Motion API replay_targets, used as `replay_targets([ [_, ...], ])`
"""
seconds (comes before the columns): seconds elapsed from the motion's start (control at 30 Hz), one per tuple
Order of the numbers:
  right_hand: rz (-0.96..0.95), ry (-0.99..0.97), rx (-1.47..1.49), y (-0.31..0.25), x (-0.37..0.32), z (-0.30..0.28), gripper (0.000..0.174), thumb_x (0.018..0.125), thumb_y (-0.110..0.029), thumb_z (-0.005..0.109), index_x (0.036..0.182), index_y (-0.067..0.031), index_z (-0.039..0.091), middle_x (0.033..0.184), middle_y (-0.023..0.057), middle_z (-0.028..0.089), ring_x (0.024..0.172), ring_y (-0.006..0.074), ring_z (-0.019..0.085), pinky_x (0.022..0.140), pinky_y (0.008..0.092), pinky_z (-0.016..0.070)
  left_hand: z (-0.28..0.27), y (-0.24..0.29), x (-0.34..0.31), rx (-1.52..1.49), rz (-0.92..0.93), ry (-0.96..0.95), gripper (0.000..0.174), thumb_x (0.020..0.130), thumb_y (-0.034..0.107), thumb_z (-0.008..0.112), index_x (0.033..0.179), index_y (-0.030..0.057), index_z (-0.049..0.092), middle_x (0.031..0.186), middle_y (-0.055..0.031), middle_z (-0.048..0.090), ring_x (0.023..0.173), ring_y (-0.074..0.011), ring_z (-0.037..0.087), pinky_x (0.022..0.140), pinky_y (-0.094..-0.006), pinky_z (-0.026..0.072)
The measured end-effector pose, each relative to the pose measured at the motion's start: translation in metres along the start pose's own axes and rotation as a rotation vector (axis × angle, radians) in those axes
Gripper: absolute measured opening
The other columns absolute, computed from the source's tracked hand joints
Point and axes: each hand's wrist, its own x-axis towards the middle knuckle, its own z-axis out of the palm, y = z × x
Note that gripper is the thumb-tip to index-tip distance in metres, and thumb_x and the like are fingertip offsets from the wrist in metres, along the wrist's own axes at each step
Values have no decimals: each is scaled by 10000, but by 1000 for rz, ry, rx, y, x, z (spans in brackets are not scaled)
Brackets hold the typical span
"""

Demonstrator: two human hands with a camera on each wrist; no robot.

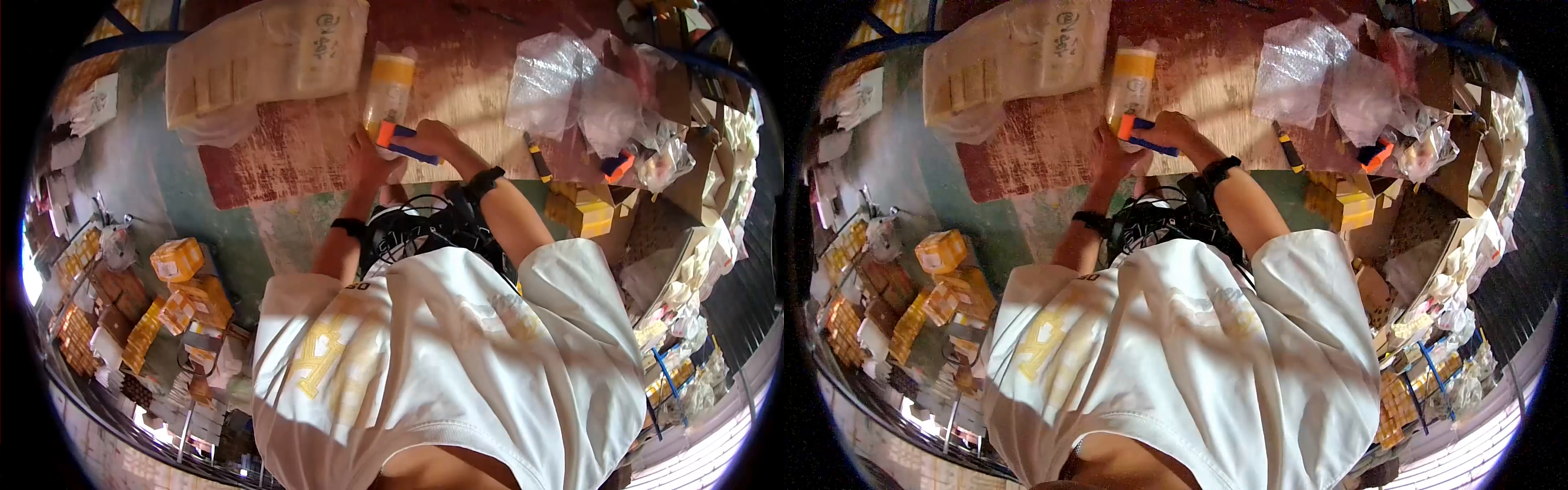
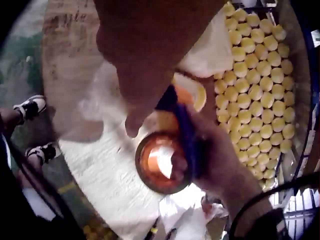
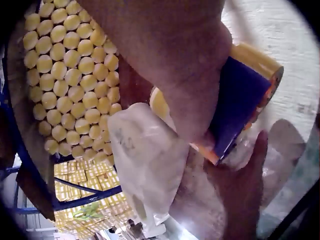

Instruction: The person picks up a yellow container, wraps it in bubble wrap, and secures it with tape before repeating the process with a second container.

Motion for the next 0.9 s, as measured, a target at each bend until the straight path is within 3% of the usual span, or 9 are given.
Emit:
replay_targets([
  [0.13,-36,-16,-102,0,8,3,951,683,-854,606,876,68,734,857,256,720,833,364,730,748,432,569,33,-18,9,-32,-88,14,1126,595,412,940,1463,2,351,1291,-220,558,1180,-427,565,908,-490,518],
  [0.23,-40,-24,-40,7,1,-2,943,688,-847,612,871,69,738,839,246,721,796,358,731,722,418,570,47,-75,33,-398,5,-238,1088,601,411,938,1444,13,375,1306,-217,559,1190,-430,560,945,-511,496],
  [0.33,-54,-43,-56,5,3,3,933,685,-841,620,872,64,744,829,243,721,790,354,733,711,413,570,-17,-51,47,-421,-63,-751,1050,596,405,942,1409,19,401,1337,-221,540,1202,-432,552,962,-515,487],
  [0.43,-43,-70,-72,1,6,1,935,684,-845,617,886,58,747,832,243,722,798,355,732,715,418,571,-21,-9,9,-89,-72,-146,1043,601,389,943,1404,11,396,1358,-225,516,1212,-427,548,952,-500,499],
  [0.53,-83,-17,-135,1,14,8,1012,658,-870,635,988,83,720,895,238,726,816,344,727,738,422,575,9,-7,-4,91,-91,9,1074,607,378,942,1435,6,367,1376,-228,498,1226,-422,541,949,-489,505],
  [0.63,-55,-75,-82,1,6,2,952,690,-855,605,909,60,749,881,261,723,835,381,727,740,430,574,29,-42,8,-195,-66,-134,1085,613,356,942,1450,-3,353,1368,-222,506,1221,-419,544,955,-484,501],
  [0.77,-78,-50,-139,5,7,15,958,695,-860,597,914,60,747,890,260,724,841,386,724,740,438,571,21,-100,43,-487,-99,-574,1117,606,306,948,1482,17,319,1418,-256,460,1222,-415,540,982,-460,489],
  [0.87,-113,-15,-165,-3,19,12,967,698,-868,583,920,59,747,880,261,722,836,386,723,747,441,569,0,-58,18,-177,148,-147,1203,592,342,947,1517,14,252,1440,-268,419,1265,-431,495,1035,-484,445],
  [0.9,-131,-30,-162,-3,21,12,970,699,-871,579,922,58,747,872,261,721,833,386,723,749,441,569,-25,-26,9,80,144,-141,1271,573,369,947,1526,-19,200,1433,-263,405,1291,-451,454,1073,-511,396],
])
